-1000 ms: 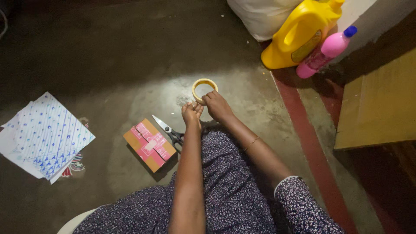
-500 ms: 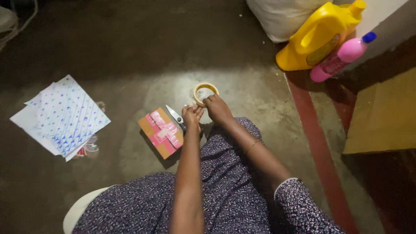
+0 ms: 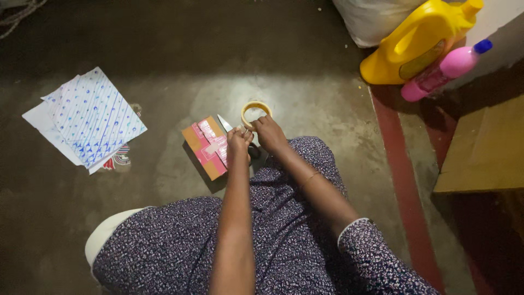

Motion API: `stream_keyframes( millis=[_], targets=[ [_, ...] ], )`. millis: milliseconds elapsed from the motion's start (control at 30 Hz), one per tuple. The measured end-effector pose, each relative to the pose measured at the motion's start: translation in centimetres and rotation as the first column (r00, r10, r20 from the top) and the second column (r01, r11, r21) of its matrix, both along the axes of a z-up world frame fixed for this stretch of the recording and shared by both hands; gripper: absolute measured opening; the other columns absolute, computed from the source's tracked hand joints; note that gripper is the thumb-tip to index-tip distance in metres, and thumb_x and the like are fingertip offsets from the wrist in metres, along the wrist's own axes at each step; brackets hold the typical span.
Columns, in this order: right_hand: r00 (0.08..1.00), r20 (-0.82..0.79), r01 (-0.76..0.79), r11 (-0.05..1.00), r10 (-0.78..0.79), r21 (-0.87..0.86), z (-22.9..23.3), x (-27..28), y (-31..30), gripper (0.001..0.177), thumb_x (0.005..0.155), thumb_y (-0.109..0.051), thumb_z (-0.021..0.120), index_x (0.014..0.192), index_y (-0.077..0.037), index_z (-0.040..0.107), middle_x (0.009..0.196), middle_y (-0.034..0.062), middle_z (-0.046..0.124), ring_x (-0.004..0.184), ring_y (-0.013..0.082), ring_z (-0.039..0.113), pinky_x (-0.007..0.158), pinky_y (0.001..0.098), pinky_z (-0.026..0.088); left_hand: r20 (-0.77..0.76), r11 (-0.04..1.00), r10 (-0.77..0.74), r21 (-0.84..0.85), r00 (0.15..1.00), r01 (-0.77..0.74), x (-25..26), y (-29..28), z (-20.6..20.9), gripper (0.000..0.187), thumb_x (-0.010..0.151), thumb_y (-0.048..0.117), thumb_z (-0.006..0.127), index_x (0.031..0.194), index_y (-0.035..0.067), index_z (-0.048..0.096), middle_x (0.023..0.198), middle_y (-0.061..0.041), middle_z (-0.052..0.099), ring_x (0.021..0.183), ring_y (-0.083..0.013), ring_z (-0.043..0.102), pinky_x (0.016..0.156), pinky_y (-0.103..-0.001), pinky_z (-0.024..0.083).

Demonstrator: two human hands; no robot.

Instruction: The person sits on the floor and uses scissors to cut a strip of clear adhesive tape, then applies it to seal a small cardboard box. They smooth the tape and repeat the process to add another strip across the box.

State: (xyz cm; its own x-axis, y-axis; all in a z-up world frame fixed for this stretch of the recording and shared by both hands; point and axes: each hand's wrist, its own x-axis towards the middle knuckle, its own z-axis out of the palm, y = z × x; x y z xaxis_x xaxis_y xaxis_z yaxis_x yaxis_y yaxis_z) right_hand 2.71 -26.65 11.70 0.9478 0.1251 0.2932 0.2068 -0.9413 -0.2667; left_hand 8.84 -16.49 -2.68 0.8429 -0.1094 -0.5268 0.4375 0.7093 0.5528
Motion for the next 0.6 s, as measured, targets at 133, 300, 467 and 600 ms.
stream_keyframes(
  millis=[133, 300, 467, 600],
  targets=[
    [0.999, -0.011, -0.035, 0.998, 0.036, 0.056, -0.9, -0.2, 0.0, 0.036, 0.078, -0.001, 0.065, 0.113, -0.007, 0.071, 0.104, 0.0124, 0.066, 0.107, 0.0327, 0.059, 0.092, 0.0412, 0.051, -0.045, 0.999, 0.007, 0.034, 0.999, -0.006, -0.9, 0.0, 0.3, 0.028, 0.102, 0.012, 0.051, 0.129, 0.005, 0.048, 0.1, -0.017, 0.063, 0.083, -0.0248, 0.068, 0.079, -0.04, 0.063],
    [0.996, 0.003, -0.095, 0.995, 0.095, 0.01, -3.0, 0.3, -0.8, 0.021, 0.081, -0.009, 0.069, 0.102, -0.007, 0.069, 0.106, 0.0129, 0.066, 0.107, 0.0333, 0.06, 0.091, 0.042, 0.053, -0.002, 0.994, -0.004, 0.11, 1.0, 0.004, -2.0, -0.4, 0.7, 0.02, 0.099, 0.011, 0.052, 0.117, 0.006, 0.057, 0.09, -0.009, 0.061, 0.07, -0.0149, 0.06, 0.061, -0.03, 0.055],
    [0.985, 0.039, -0.165, 0.985, 0.167, -0.056, -5.3, 1.0, -1.0, 0.015, 0.081, -0.009, 0.068, 0.096, -0.007, 0.066, 0.101, 0.0115, 0.064, 0.107, 0.0324, 0.06, 0.088, 0.0414, 0.054, 0.034, 0.989, 0.007, 0.148, 0.999, -0.012, -2.0, -0.5, -0.3, 0.014, 0.098, 0.01, 0.053, 0.11, 0.007, 0.06, 0.083, -0.004, 0.062, 0.064, -0.0112, 0.055, 0.054, -0.026, 0.047],
    [0.984, 0.04, -0.172, 0.981, 0.176, -0.09, -6.1, 1.5, -1.1, 0.02, 0.075, -0.013, 0.071, 0.093, -0.007, 0.064, 0.097, 0.0116, 0.063, 0.102, 0.0332, 0.06, 0.084, 0.0421, 0.054, 0.028, 0.984, -0.012, 0.18, 1.0, 0.007, -2.0, -0.4, -1.3, 0.013, 0.098, 0.013, 0.054, 0.109, 0.009, 0.06, 0.08, -0.003, 0.063, 0.062, -0.0104, 0.055, 0.052, -0.025, 0.041]
  ],
)
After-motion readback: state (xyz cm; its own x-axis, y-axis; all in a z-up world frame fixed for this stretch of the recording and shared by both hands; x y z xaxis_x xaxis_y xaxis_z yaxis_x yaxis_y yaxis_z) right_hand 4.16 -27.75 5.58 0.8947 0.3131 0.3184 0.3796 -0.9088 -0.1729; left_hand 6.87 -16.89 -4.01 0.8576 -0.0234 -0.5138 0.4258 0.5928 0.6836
